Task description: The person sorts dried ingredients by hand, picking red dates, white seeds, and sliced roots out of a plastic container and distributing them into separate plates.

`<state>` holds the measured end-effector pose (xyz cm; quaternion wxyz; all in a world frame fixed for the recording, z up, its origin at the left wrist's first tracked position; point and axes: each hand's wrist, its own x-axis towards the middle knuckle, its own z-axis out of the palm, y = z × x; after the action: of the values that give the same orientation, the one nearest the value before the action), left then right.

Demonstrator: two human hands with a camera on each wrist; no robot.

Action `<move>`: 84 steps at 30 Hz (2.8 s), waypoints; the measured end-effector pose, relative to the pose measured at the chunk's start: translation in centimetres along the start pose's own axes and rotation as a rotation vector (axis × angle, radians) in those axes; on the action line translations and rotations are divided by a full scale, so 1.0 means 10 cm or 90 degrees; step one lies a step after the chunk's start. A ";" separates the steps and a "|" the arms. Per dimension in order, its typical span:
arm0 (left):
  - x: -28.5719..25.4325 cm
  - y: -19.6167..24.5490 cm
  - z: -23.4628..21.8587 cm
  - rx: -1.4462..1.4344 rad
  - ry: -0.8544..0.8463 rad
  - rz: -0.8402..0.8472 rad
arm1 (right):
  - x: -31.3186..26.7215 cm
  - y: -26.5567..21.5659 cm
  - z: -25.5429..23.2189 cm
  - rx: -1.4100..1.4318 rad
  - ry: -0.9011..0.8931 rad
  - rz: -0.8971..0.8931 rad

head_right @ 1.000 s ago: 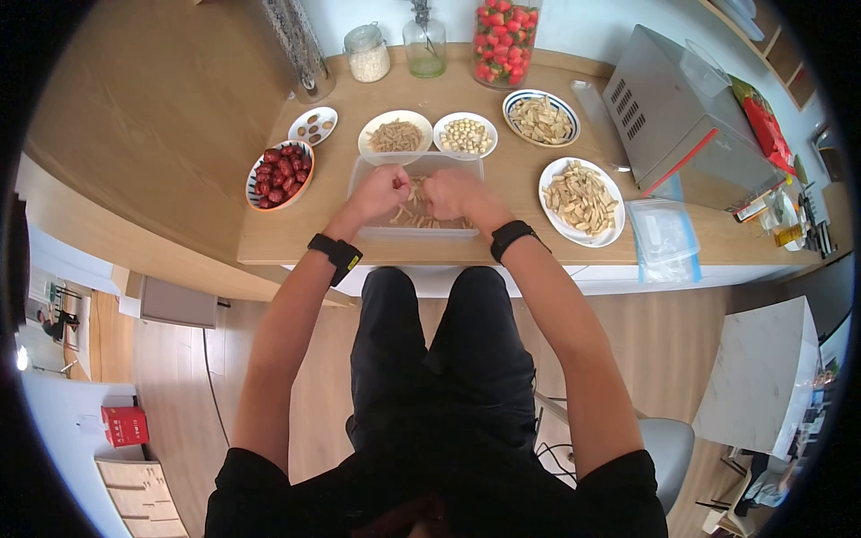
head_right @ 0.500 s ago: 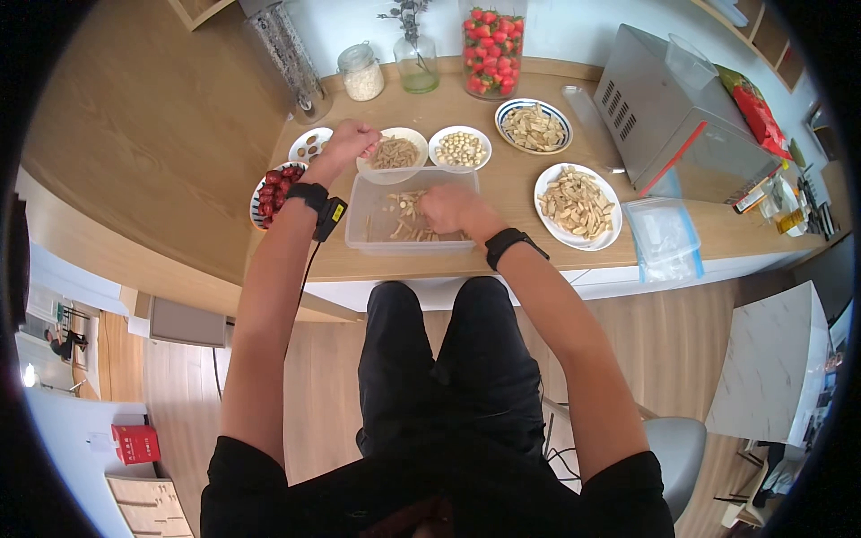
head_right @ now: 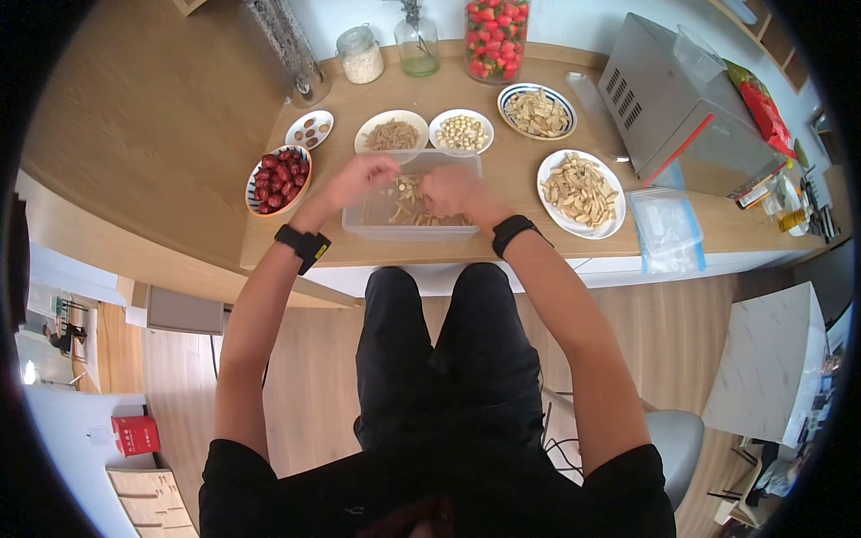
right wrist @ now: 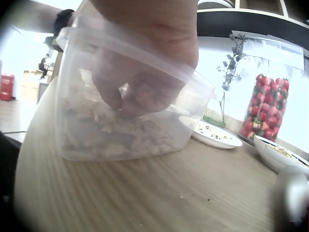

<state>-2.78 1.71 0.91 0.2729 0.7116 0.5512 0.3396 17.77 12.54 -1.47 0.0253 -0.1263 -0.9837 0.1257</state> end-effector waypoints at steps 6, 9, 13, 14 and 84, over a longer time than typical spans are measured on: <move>-0.21 0.08 0.28 0.430 -0.063 -0.017 | -0.02 -0.10 -0.11 0.027 -0.029 0.015; -0.24 0.14 0.30 0.393 -0.069 -0.021 | -0.02 -0.10 -0.12 0.026 -0.037 0.008; -0.22 0.18 0.29 0.408 -0.113 -0.061 | 0.01 -0.11 -0.08 0.002 -0.020 0.034; -0.21 0.17 0.29 0.409 -0.106 -0.054 | 0.00 -0.12 -0.10 0.003 -0.008 0.004; -0.11 0.18 0.28 0.205 -0.004 -0.036 | 0.04 -0.08 -0.27 0.307 0.150 0.013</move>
<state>0.32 0.13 0.28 0.1663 0.7314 0.6176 0.2366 17.44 12.53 1.32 0.1676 -0.1400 -0.9144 0.3408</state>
